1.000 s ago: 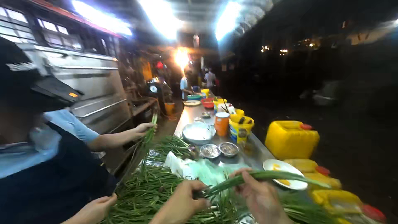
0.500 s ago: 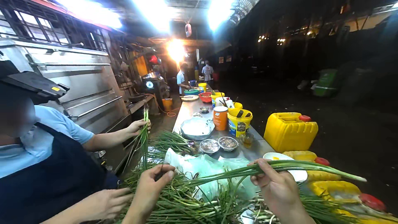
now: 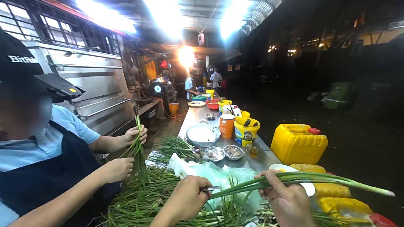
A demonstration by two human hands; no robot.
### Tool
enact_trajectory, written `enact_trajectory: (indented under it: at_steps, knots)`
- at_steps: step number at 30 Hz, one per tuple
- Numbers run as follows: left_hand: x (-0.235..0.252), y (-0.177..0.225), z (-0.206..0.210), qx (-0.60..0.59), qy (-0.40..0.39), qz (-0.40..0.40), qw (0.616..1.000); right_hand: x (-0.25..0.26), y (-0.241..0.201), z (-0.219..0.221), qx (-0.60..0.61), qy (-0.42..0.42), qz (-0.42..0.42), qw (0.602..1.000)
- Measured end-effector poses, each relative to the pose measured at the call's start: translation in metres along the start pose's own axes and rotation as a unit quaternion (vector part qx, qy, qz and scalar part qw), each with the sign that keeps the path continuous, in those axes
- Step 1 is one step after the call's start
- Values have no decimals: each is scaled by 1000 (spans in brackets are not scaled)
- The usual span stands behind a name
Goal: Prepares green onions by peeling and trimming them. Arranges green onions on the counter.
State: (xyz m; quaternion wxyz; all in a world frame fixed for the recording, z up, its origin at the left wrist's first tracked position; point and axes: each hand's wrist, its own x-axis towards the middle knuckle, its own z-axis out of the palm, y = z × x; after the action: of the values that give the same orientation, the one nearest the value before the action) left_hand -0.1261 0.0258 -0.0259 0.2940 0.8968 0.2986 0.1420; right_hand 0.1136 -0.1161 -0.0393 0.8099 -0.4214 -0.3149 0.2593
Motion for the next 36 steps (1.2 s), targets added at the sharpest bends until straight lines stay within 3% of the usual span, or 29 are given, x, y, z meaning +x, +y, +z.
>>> enact_trajectory:
  at_steps: [3,8,13,21,24,27,29,31,33,36]
  knots:
    - [8,2,4,2,-8,-18,1000,-3,-6,-4,-14,-13,-19,1000]
    - [9,4,5,-29,-66,23,997,-7,-14,-13,-33,-22,-54,998]
    - [15,4,15,-66,-18,60,996,-7,-18,-16,-26,-17,-58,998]
    - [19,1,25,-41,-23,64,997,-8,-16,-19,-18,-16,-68,997]
    - [20,1,31,-44,18,35,998,-7,-14,-19,-21,-20,-72,997]
    - [21,2,35,-91,107,-39,989,-12,-7,-17,-37,-15,-86,995]
    - [26,1,43,-159,199,-81,964,-17,-1,-14,-38,-3,-99,994]
    - [31,-7,49,-272,288,-103,912,-22,2,-11,-24,17,-105,994]
    - [30,-18,47,-325,318,-97,885,-22,2,-11,-10,39,-101,994]
    - [19,-39,31,-186,287,-91,935,-19,-3,-17,-23,66,-85,994]
